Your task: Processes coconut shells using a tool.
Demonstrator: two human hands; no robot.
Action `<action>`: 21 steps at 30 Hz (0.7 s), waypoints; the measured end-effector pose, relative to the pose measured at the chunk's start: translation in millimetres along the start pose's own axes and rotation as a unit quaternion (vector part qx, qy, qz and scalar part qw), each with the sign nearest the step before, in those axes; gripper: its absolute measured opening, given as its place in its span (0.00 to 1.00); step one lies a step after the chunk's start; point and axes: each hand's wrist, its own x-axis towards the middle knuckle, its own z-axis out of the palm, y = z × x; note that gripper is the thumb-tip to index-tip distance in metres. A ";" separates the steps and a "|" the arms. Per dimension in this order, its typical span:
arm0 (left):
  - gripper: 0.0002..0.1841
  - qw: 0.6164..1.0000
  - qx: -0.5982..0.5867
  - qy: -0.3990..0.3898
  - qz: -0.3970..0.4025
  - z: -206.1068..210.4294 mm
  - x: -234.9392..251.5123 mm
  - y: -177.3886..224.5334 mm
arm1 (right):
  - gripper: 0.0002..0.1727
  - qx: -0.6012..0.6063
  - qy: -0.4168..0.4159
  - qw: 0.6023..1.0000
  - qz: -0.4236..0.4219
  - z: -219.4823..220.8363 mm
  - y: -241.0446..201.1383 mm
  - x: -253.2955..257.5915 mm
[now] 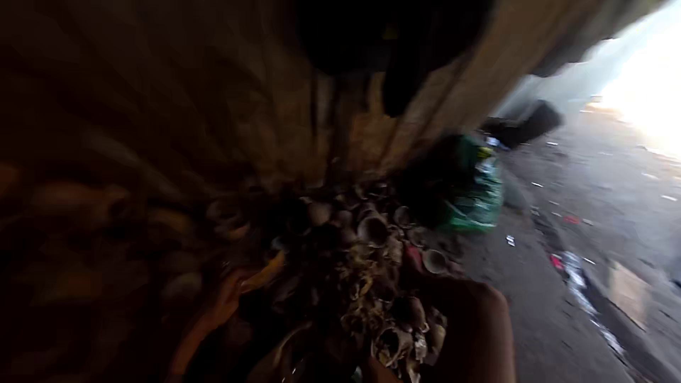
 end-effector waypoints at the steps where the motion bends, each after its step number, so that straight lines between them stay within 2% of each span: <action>1: 0.14 0.998 -0.015 0.057 0.013 -11.8 -23.8 17.3 | 0.26 0.020 -0.004 1.000 0.003 -2.7 2.1 -2.6; 3: 0.18 0.968 -0.143 0.205 -0.022 -12.5 -72.4 45.4 | 0.24 0.060 0.003 0.998 -0.019 -6.3 15.2 -9.1; 4: 0.21 0.918 -0.284 0.265 -0.079 -2.6 -90.4 63.0 | 0.20 0.086 0.016 0.996 -0.032 -7.3 25.0 -12.9; 5: 0.23 0.828 -0.447 0.303 -0.151 11.5 -99.6 83.5 | 0.18 0.118 0.030 0.992 -0.033 -7.5 34.7 -16.2; 6: 0.23 0.727 -0.576 0.304 -0.215 28.8 -102.4 99.3 | 0.17 0.147 0.047 0.988 -0.022 -5.2 44.1 -19.1; 7: 0.24 0.665 -0.642 0.279 -0.260 51.7 -102.0 105.7 | 0.17 0.164 0.064 0.984 -0.008 -2.5 52.5 -22.0; 8: 0.23 0.650 -0.652 0.259 -0.293 80.1 -98.5 106.9 | 0.17 0.167 0.075 0.983 0.005 -1.6 60.1 -24.2; 9: 0.20 0.675 -0.619 0.248 -0.316 108.4 -94.3 107.4 | 0.19 0.158 0.074 0.984 0.022 -3.2 65.5 -27.0; 10: 0.20 0.725 -0.561 0.238 -0.322 131.6 -93.9 107.4 | 0.22 0.144 0.068 0.986 0.043 -5.6 68.7 -31.3; 12: 0.31 0.830 -0.408 0.226 -0.306 156.0 -100.3 112.9 | 0.25 0.124 0.065 0.987 0.073 -8.8 75.5 -44.1; 14: 0.39 0.889 -0.294 0.225 -0.268 156.6 -113.2 127.2 | 0.19 0.159 0.101 0.978 0.092 -2.7 84.9 -60.0; 16: 0.40 0.916 -0.221 0.251 -0.222 160.6 -132.0 132.8 | 0.13 0.244 0.152 0.954 0.088 10.4 91.5 -76.5; 18: 0.39 0.921 -0.216 0.262 -0.192 165.9 -150.2 130.4 | 0.12 0.329 0.213 0.918 0.069 25.5 92.5 -88.3; 21: 0.37 0.923 -0.222 0.239 -0.203 175.0 -165.1 111.9 | 0.11 0.371 0.290 0.882 0.020 43.4 81.6 -92.2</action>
